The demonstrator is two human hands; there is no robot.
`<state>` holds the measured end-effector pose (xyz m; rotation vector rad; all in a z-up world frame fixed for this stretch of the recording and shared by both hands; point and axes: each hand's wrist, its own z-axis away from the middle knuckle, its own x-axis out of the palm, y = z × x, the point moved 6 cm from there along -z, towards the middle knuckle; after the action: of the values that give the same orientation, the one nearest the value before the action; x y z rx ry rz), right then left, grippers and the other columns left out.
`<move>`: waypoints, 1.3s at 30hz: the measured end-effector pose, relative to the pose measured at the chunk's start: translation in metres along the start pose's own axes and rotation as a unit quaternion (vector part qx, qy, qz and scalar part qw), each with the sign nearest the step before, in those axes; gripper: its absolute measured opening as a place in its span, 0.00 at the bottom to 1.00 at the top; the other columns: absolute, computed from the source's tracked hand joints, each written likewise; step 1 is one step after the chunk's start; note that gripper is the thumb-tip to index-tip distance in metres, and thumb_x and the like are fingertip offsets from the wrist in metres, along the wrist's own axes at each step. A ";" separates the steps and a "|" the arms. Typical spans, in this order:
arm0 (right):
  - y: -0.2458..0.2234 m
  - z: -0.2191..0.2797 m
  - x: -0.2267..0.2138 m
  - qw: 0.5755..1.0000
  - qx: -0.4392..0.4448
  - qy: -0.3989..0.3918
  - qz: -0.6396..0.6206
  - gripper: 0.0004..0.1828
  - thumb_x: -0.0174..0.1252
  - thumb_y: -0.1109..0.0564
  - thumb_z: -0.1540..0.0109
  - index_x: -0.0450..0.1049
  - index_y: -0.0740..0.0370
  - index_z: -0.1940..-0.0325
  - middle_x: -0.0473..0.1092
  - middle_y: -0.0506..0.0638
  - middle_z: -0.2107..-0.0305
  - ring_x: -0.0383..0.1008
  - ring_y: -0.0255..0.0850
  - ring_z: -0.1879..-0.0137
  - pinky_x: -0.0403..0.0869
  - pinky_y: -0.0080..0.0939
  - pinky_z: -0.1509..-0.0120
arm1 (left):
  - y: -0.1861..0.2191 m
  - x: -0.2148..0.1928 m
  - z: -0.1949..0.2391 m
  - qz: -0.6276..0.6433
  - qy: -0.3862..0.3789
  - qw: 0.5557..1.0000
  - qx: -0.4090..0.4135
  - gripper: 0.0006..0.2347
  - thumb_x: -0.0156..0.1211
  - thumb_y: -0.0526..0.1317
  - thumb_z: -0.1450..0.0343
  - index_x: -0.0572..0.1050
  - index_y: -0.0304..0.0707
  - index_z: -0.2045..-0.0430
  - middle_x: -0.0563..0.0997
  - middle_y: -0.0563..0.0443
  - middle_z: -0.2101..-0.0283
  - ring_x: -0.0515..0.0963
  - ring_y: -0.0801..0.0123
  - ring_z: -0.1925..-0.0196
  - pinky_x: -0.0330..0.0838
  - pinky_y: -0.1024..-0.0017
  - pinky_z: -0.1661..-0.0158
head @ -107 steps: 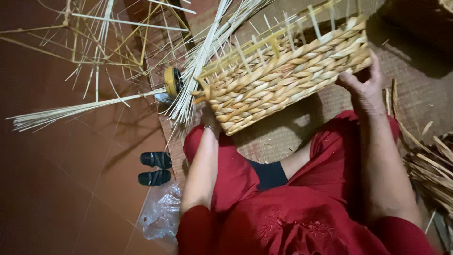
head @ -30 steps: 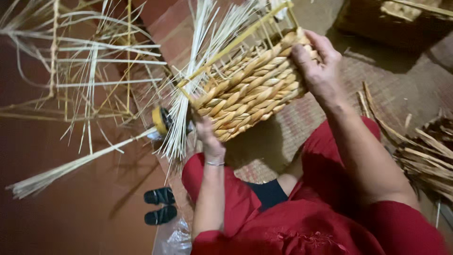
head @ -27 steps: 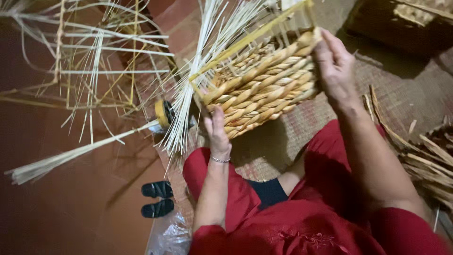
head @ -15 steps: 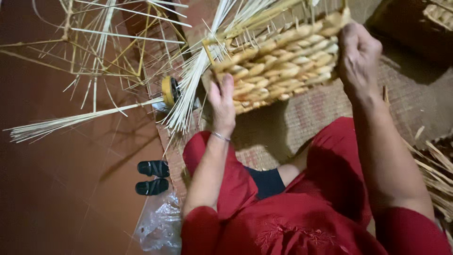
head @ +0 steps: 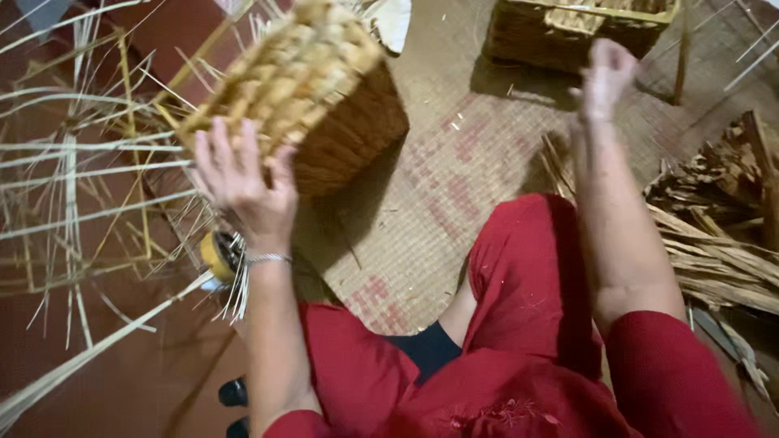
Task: The person sits on a mat and uses shears to trim excess palm fibers from the rim of a woven basket. They then pick up a separate palm fiber strip and weave it into the basket's edge to reinforce the rim.
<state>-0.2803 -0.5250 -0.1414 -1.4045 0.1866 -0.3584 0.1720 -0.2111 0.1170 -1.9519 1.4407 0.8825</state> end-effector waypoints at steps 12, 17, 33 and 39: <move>-0.019 -0.073 -0.022 0.980 0.159 -0.062 -0.104 0.39 0.61 0.40 0.38 0.55 0.51 0.28 0.53 0.62 0.30 0.64 0.66 0.29 0.75 0.73 0.44 | -0.030 0.022 -0.062 -0.029 -0.072 0.996 0.033 0.41 0.79 0.56 0.37 0.67 0.36 0.32 0.69 0.36 0.32 0.64 0.40 0.32 0.64 0.45 0.37; -0.006 -0.088 -0.024 0.983 0.149 -0.041 -0.103 0.23 0.58 0.54 0.39 0.65 0.59 0.41 0.67 0.66 0.42 0.76 0.63 0.39 0.80 0.64 0.50 | -0.043 0.025 -0.050 -0.054 -0.058 0.997 0.008 0.39 0.79 0.35 0.43 0.68 0.41 0.34 0.69 0.41 0.28 0.67 0.45 0.31 0.69 0.54 0.33; -0.010 0.084 -0.090 0.962 0.192 -0.111 -0.158 0.09 0.56 0.62 0.37 0.65 0.60 0.54 0.67 0.59 0.55 0.77 0.57 0.50 0.79 0.66 0.53 | -0.037 0.053 -0.067 -0.093 -0.099 0.989 -0.063 0.46 0.84 0.51 0.40 0.60 0.46 0.28 0.63 0.40 0.30 0.60 0.42 0.31 0.60 0.35 0.42; -0.041 0.136 -0.059 0.980 0.103 -0.169 0.032 0.26 0.64 0.56 0.38 0.69 0.61 0.36 0.67 0.57 0.55 0.69 0.51 0.53 0.73 0.57 0.60 | -0.014 0.031 -0.054 -0.092 -0.012 0.996 0.017 0.47 0.81 0.53 0.36 0.53 0.45 0.26 0.57 0.36 0.26 0.53 0.45 0.25 0.39 0.31 0.34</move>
<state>-0.2947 -0.3833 -0.0839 -1.2307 -0.0817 -0.0785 0.2018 -0.2667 0.1275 -2.0036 1.2306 0.7903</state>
